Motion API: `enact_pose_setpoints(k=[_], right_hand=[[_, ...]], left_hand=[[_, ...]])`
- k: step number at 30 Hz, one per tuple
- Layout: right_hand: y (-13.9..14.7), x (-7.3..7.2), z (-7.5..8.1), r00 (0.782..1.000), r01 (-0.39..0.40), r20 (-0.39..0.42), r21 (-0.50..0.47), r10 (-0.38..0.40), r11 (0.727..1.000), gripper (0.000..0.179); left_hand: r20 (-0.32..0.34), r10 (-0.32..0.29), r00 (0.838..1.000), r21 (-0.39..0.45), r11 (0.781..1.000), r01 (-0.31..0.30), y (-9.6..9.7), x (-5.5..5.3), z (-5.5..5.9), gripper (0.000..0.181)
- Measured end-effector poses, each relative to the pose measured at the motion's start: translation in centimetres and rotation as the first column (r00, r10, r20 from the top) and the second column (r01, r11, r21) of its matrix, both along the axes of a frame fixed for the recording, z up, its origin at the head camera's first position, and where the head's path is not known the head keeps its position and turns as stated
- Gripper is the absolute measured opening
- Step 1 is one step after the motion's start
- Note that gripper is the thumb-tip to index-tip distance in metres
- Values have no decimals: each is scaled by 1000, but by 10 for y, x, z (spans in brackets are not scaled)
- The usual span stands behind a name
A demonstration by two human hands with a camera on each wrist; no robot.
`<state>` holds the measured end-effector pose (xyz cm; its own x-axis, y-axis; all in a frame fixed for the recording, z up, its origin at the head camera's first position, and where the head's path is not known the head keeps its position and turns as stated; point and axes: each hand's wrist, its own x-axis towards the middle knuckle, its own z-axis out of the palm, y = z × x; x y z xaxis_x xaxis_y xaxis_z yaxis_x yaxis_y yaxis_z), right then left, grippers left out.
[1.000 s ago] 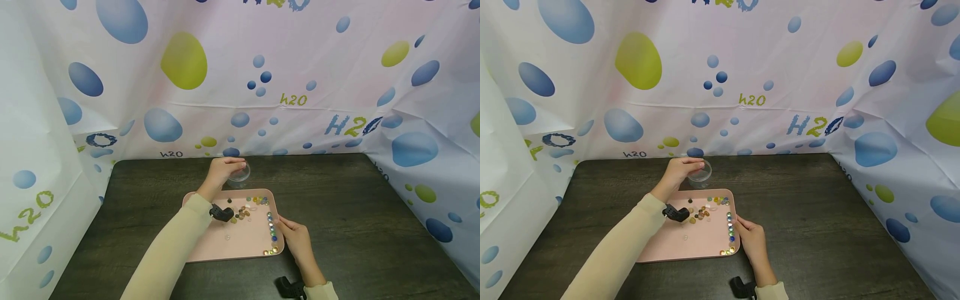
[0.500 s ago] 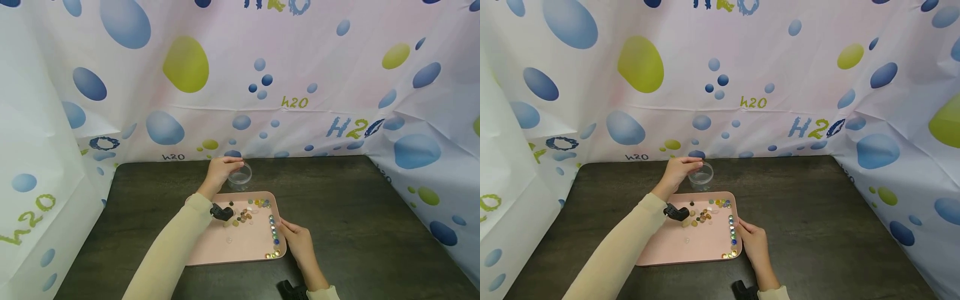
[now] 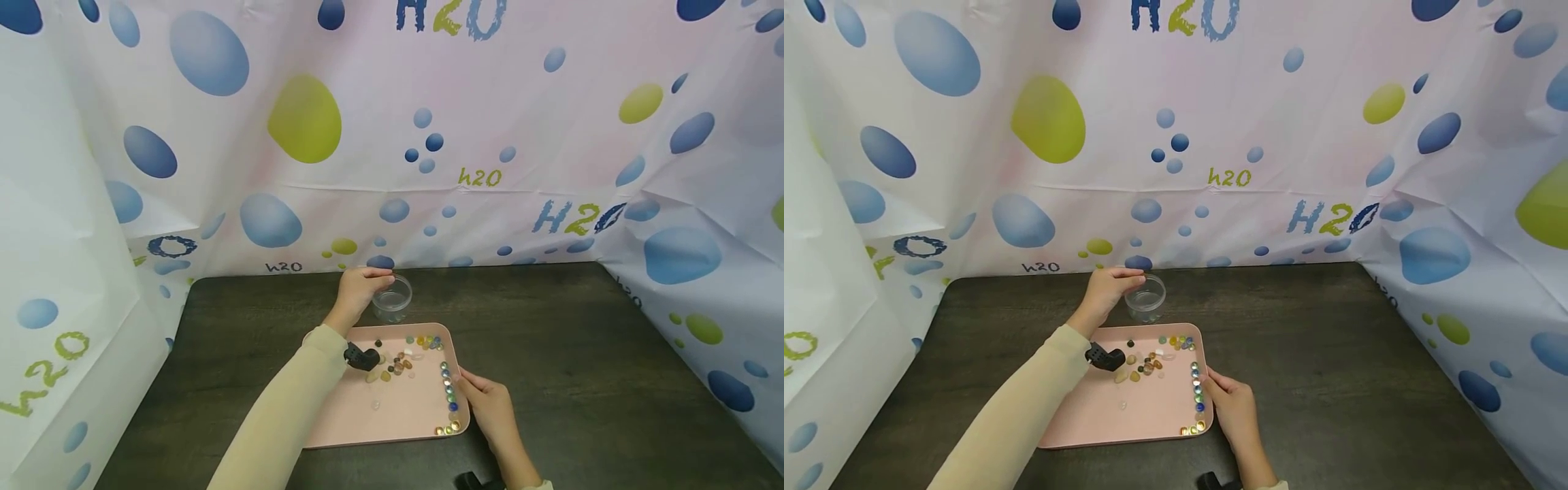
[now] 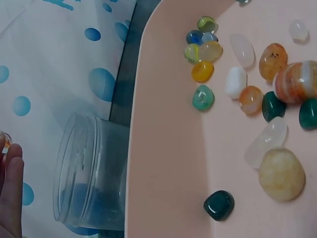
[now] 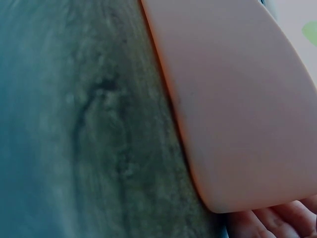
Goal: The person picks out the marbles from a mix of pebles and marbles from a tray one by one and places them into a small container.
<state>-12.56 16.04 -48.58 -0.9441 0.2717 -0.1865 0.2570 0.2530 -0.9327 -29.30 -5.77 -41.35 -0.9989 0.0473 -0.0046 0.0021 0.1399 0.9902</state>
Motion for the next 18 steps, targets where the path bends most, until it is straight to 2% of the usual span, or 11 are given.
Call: enact_pose_setpoints(k=[4,12,18], right_hand=[[1,1,-2,1000,3,-8,-9,-3,1000,37],[-1,0,-1,1000,0,-24,6,0,1000,43],[-1,0,-1,999,6,-35,-8,-6,1000,43]], left_hand=[[-10,1,1000,-10,1000,-1,0,-1,-4,19],[-27,5,1000,-139,990,-9,-2,1,-3,23],[-35,7,999,-189,982,-13,0,0,-5,22]])
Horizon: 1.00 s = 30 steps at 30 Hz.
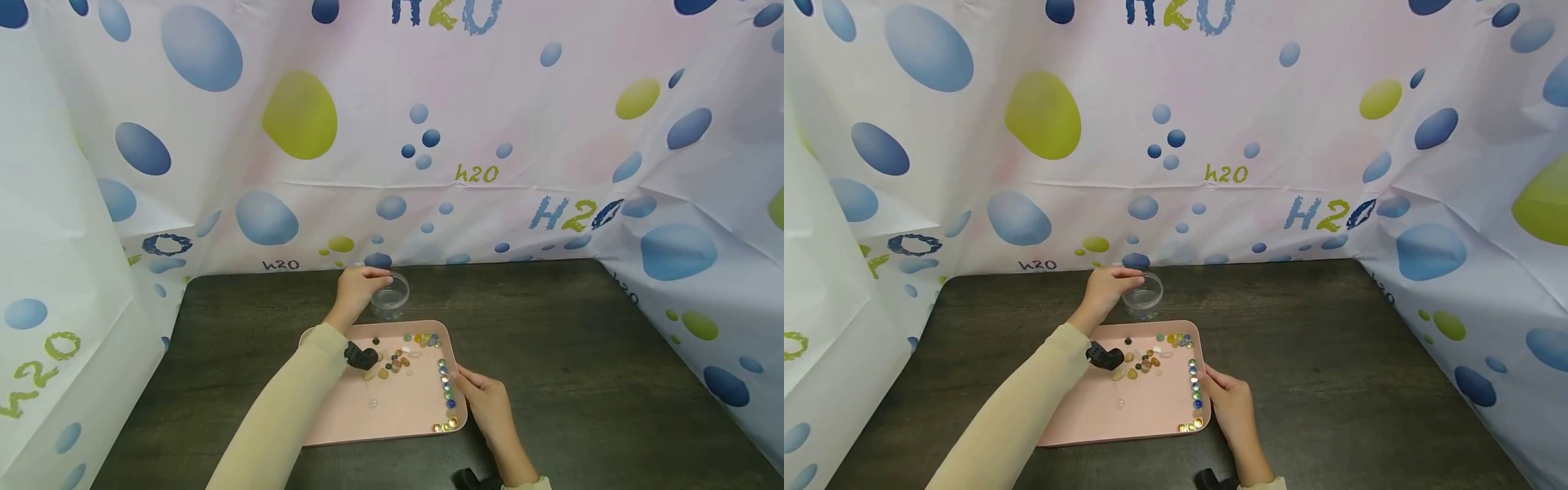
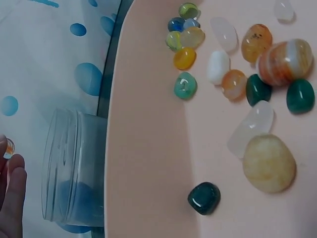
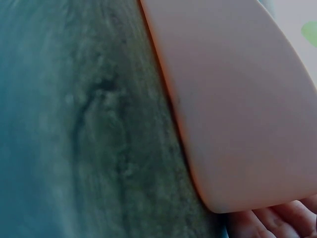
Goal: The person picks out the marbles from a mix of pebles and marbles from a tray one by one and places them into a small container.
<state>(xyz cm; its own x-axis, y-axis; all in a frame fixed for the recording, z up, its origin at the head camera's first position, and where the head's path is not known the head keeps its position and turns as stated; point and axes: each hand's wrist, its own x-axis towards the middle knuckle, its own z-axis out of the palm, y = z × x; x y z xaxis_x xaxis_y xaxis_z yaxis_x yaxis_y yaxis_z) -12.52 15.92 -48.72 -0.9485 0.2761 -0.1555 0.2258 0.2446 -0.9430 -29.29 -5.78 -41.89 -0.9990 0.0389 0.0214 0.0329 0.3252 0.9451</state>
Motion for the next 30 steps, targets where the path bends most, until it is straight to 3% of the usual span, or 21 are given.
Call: enact_pose_setpoints(k=[12,21,30], right_hand=[[2,0,0,999,-22,36,-31,23,999,39],[1,-1,-2,1000,-16,5,-20,16,1000,42],[3,3,-2,998,-60,-3,-67,60,996,44]], left_hand=[[-21,28,999,-85,996,-30,0,1,-1,24],[-13,24,1000,-103,994,-25,-1,1,-2,23],[-6,45,999,-176,983,-45,0,1,1,24]])
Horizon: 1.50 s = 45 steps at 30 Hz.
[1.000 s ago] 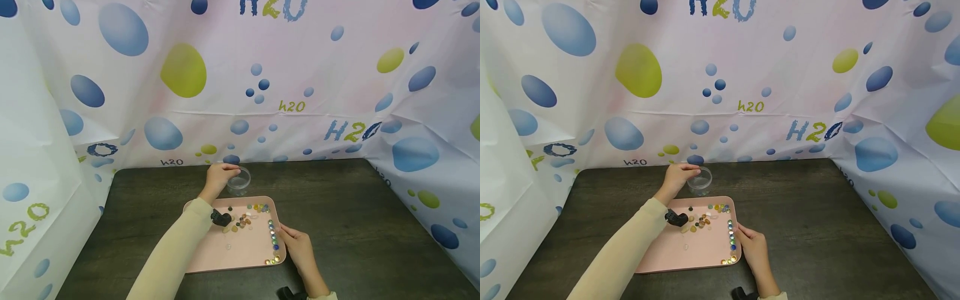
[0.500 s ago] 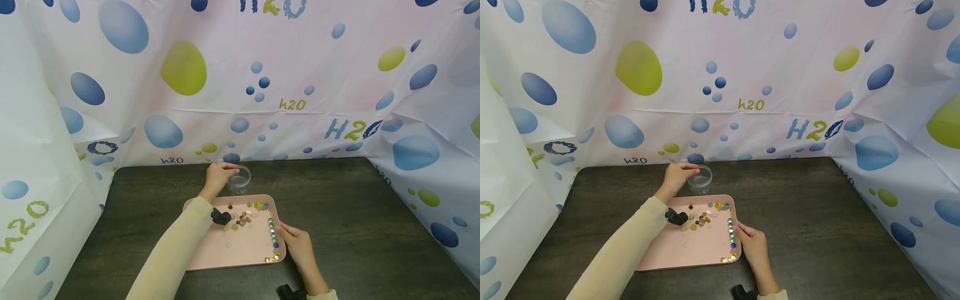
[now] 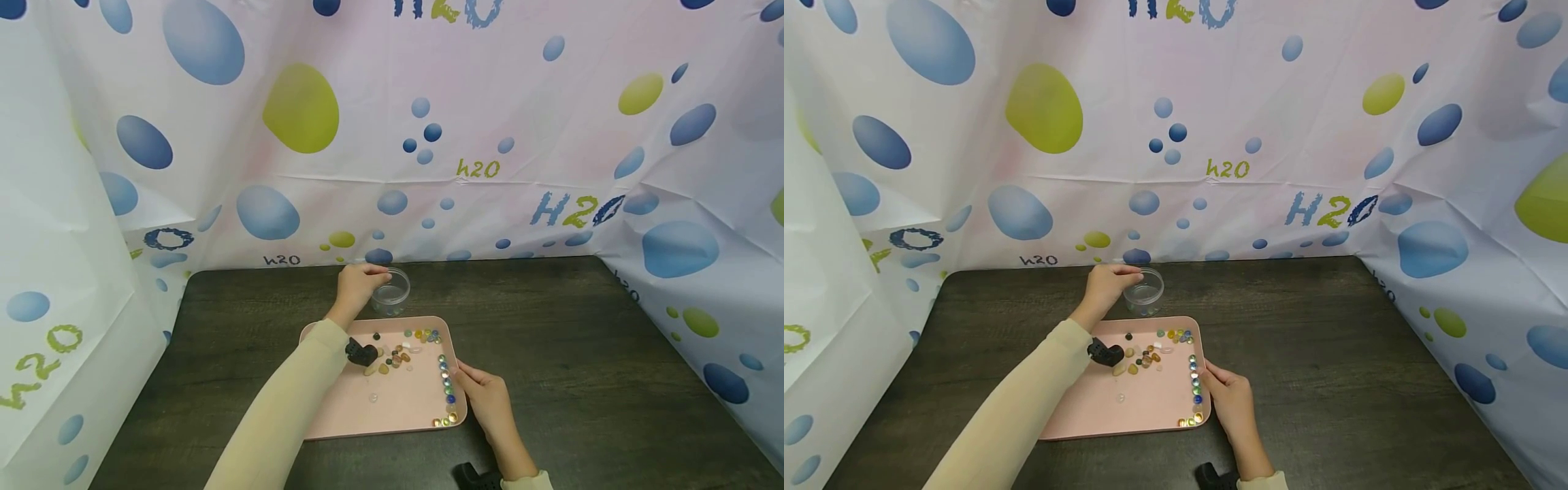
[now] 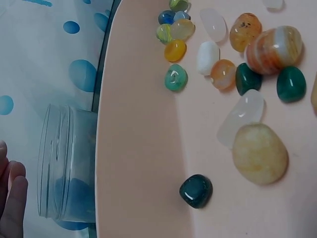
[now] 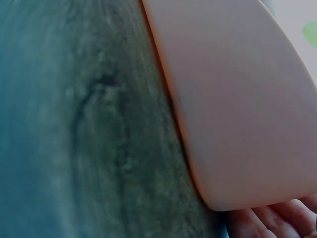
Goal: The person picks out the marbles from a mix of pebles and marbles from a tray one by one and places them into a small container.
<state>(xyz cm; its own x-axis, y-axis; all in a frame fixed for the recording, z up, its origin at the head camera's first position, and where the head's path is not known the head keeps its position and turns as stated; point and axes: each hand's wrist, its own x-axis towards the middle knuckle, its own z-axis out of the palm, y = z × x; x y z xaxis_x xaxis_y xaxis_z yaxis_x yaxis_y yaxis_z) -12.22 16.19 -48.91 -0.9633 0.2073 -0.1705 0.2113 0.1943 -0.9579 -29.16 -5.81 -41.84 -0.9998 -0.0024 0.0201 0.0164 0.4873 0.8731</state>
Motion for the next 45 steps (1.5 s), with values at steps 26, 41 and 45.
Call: enact_pose_setpoints(k=[26,41,45], right_hand=[[-3,-1,-1,999,46,9,48,-46,998,42],[-4,1,-2,999,44,-2,43,-44,998,43],[-4,1,-2,999,44,-3,34,-44,998,43]], left_hand=[[22,-94,995,233,969,86,13,28,-14,25],[113,-239,964,317,929,193,36,53,-37,25],[148,-276,950,318,923,218,42,60,-43,21]])
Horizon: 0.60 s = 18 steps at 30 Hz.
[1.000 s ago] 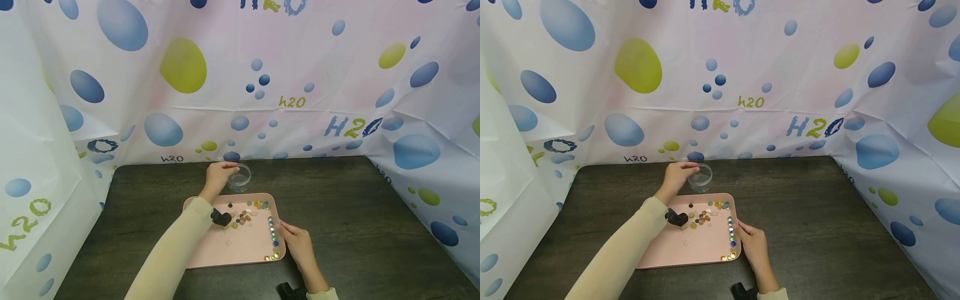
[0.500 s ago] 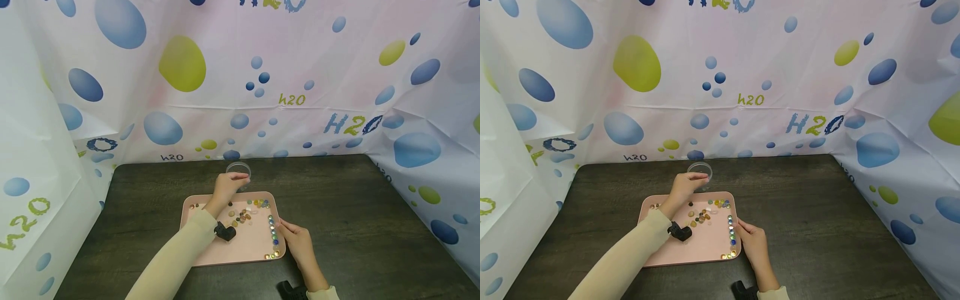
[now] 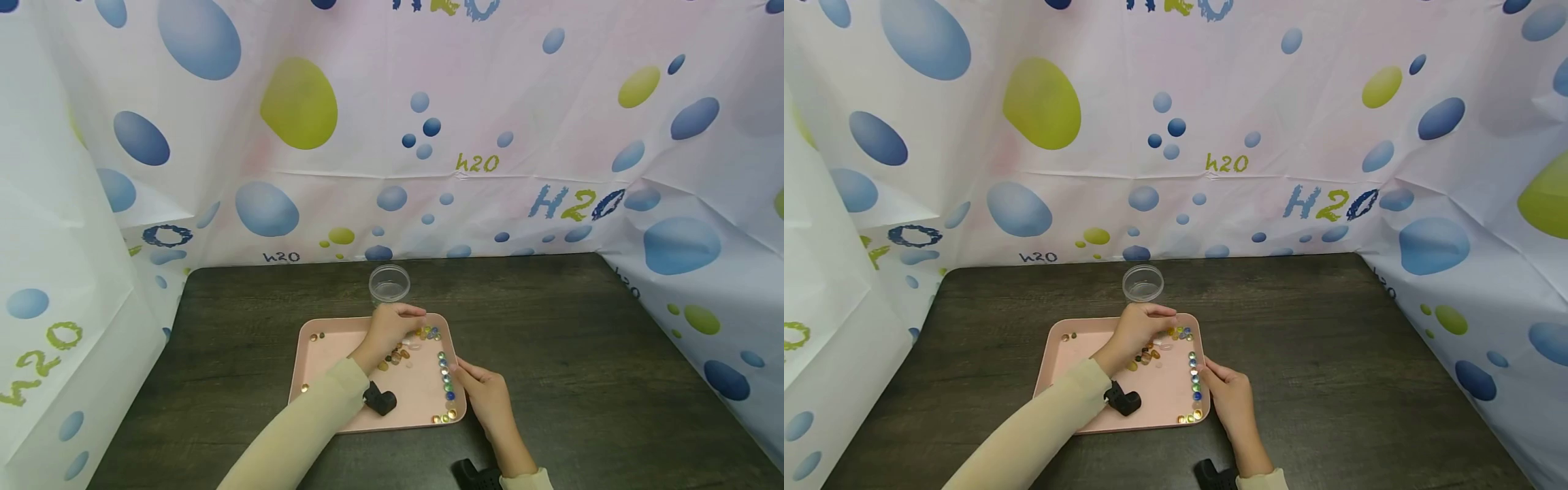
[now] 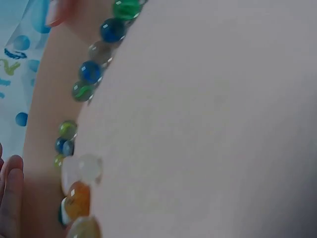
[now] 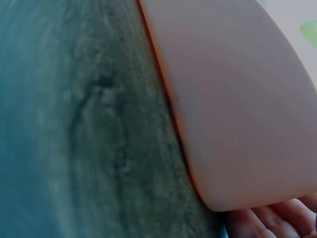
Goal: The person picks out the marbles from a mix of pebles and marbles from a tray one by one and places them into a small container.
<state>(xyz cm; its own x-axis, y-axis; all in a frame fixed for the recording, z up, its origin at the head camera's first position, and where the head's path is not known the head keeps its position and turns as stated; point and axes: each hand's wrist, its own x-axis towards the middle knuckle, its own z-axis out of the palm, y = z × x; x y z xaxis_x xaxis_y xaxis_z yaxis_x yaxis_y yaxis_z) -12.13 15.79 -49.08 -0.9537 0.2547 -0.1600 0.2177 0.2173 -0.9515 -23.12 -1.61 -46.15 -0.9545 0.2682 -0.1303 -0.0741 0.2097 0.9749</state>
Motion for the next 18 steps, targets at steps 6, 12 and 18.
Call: enact_pose_setpoints(k=[6,12,18], right_hand=[[1,1,-1,1000,-9,1,-40,9,999,43],[1,2,-1,1000,-19,12,-58,20,998,43],[2,3,-1,999,-32,12,-48,32,998,43]], left_hand=[[5,-51,999,-92,994,52,6,11,-8,21],[-58,-104,993,-114,989,96,9,16,-12,21],[-87,-113,990,-174,980,97,13,17,-12,17]])
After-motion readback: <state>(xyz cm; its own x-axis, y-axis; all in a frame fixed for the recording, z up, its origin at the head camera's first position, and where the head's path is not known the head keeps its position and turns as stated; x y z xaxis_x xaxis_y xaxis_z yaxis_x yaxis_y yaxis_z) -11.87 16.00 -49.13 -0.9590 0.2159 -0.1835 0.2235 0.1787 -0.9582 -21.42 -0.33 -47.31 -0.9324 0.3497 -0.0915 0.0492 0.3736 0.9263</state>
